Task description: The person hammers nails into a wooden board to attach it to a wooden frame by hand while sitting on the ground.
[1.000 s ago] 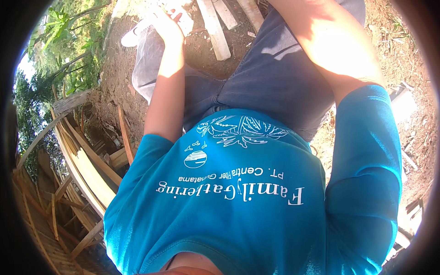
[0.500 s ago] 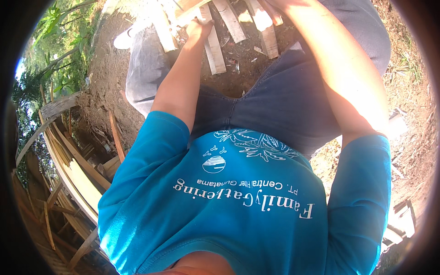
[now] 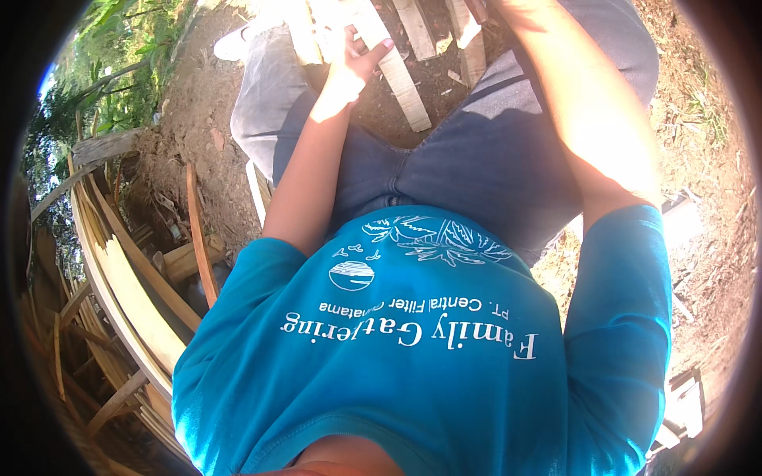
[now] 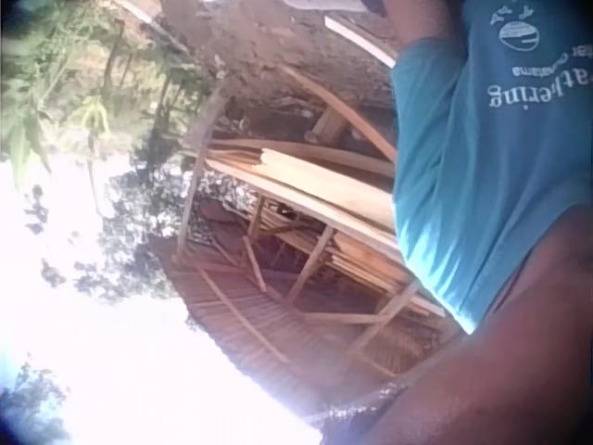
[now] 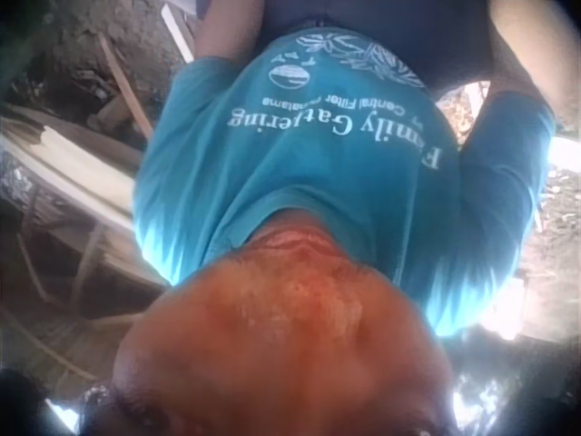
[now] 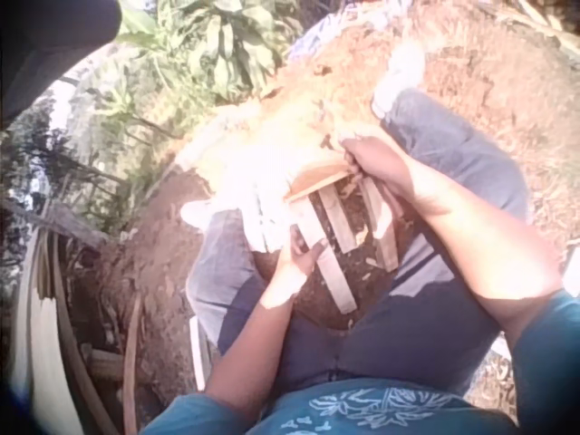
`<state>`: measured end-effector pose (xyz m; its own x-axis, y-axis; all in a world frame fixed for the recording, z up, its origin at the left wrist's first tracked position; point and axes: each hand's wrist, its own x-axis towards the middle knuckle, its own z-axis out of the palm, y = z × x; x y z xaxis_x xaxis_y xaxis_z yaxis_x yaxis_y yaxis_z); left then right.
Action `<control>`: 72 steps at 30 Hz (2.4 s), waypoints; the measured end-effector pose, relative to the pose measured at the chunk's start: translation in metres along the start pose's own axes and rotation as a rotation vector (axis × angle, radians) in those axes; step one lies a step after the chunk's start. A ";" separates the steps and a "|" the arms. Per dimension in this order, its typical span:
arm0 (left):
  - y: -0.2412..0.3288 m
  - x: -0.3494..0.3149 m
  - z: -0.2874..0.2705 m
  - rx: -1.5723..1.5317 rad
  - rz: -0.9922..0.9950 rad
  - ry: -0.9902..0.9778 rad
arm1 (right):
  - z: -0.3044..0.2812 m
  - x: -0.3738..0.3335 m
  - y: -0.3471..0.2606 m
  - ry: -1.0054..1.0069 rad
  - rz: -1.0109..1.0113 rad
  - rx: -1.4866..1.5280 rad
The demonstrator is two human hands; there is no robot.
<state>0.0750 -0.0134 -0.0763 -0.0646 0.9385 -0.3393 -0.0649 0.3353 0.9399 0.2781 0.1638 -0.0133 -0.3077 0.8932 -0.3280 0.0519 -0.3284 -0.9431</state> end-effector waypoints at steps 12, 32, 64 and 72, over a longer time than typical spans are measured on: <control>-0.007 0.001 0.004 0.007 0.135 -0.042 | -0.004 -0.001 0.001 0.045 0.038 0.007; 0.001 0.004 0.019 0.421 0.265 0.163 | -0.001 -0.006 -0.004 0.027 0.049 -0.131; 0.031 -0.001 0.030 0.417 0.153 0.194 | 0.002 -0.019 -0.018 0.092 -0.129 -0.448; 0.026 0.012 0.045 0.470 0.228 0.174 | -0.056 0.054 0.055 0.181 -0.029 -0.391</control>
<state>0.1177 0.0100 -0.0540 -0.1917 0.9774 -0.0887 0.4188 0.1632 0.8933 0.3172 0.2115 -0.0857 -0.1444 0.9514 -0.2720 0.4121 -0.1921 -0.8907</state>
